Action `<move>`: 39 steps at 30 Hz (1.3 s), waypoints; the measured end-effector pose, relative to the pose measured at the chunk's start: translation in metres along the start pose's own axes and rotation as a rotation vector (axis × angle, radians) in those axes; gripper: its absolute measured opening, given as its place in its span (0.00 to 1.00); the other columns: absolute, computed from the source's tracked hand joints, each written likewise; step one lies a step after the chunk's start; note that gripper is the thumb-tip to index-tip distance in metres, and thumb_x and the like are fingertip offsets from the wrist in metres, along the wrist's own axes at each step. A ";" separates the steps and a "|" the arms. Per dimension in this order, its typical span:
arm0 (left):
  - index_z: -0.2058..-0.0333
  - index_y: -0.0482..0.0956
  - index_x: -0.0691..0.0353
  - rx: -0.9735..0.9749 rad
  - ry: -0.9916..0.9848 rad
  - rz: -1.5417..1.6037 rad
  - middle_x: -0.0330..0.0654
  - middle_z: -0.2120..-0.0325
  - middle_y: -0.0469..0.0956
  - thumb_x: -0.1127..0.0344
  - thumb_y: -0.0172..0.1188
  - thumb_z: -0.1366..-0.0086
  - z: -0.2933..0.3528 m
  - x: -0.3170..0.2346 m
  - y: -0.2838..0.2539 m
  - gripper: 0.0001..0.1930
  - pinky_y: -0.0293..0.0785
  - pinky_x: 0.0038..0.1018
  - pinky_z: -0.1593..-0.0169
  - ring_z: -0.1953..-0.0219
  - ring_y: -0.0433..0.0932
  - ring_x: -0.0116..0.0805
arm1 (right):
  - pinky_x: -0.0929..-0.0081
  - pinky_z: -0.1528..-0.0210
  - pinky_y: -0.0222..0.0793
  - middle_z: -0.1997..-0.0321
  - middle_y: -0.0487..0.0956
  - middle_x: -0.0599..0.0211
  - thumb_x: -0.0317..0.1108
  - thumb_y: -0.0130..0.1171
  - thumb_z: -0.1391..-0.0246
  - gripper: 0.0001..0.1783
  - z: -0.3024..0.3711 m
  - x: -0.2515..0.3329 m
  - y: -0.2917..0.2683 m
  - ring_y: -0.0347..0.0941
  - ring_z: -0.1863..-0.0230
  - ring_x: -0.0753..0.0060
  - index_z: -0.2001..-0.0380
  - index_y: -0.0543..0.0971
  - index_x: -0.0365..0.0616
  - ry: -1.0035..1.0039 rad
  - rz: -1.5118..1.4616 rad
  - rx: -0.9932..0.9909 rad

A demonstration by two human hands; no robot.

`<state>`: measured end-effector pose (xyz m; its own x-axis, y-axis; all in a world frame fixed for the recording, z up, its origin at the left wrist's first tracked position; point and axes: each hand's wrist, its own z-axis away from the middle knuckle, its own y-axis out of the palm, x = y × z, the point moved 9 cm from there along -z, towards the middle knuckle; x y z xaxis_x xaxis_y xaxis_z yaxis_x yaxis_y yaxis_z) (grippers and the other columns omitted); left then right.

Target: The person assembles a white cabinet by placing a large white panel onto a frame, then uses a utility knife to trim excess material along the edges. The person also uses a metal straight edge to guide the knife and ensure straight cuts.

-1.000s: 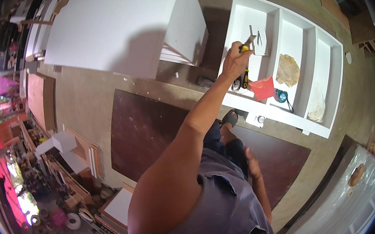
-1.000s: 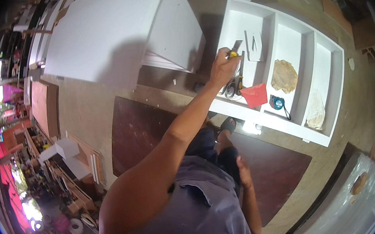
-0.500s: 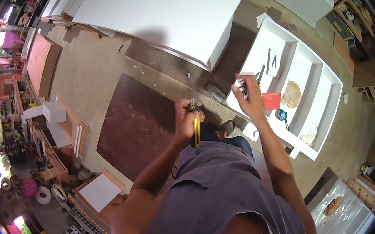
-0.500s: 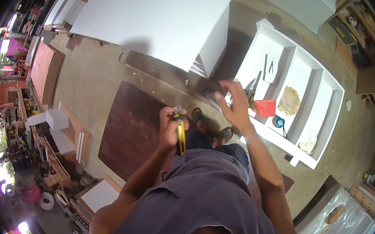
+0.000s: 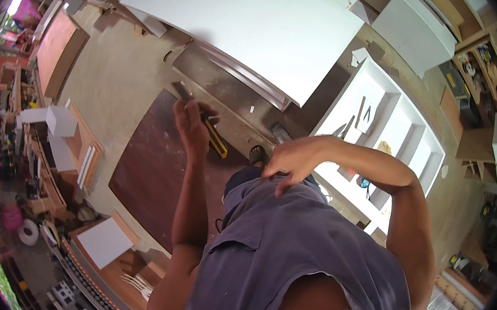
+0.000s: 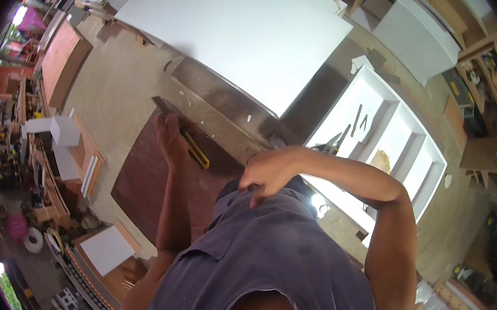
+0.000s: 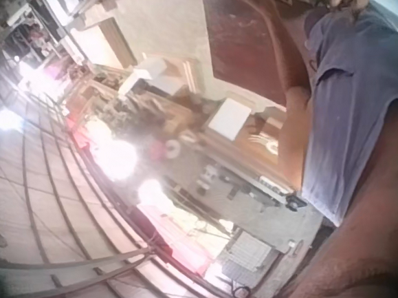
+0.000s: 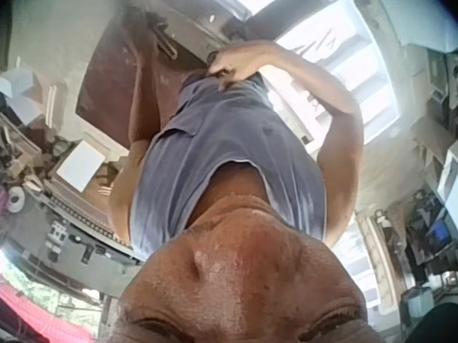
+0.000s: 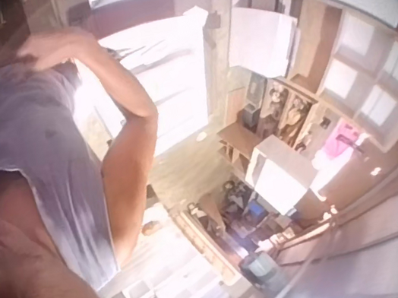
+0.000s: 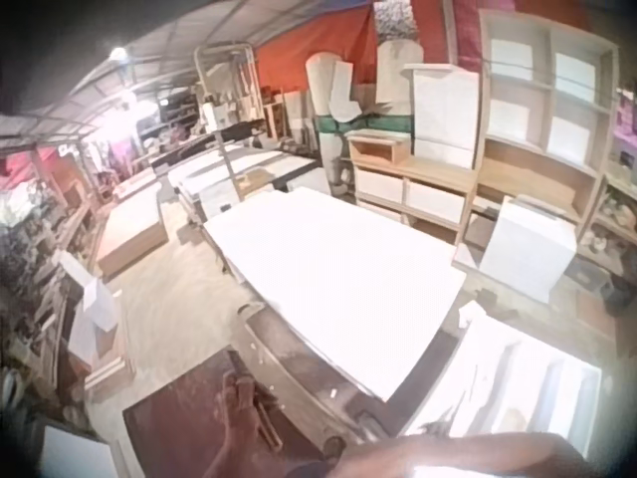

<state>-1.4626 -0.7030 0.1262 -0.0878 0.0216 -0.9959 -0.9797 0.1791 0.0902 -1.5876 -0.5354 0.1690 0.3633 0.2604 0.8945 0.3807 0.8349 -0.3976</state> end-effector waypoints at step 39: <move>0.50 0.82 0.45 0.006 0.465 -1.117 0.46 0.70 0.83 0.65 0.61 0.37 -0.299 -0.067 -0.002 0.16 0.77 0.41 0.65 0.69 0.82 0.47 | 0.58 0.41 0.65 0.47 0.74 0.53 0.41 0.66 0.46 0.21 0.053 -0.126 -0.357 0.68 0.42 0.50 0.53 0.79 0.40 0.424 0.816 -1.181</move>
<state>-1.5086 -0.9988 0.1913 0.7483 -0.5039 -0.4314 -0.5561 -0.1219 -0.8221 -1.8140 -0.8402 0.2092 0.9435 0.1204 0.3086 0.3310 -0.3838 -0.8621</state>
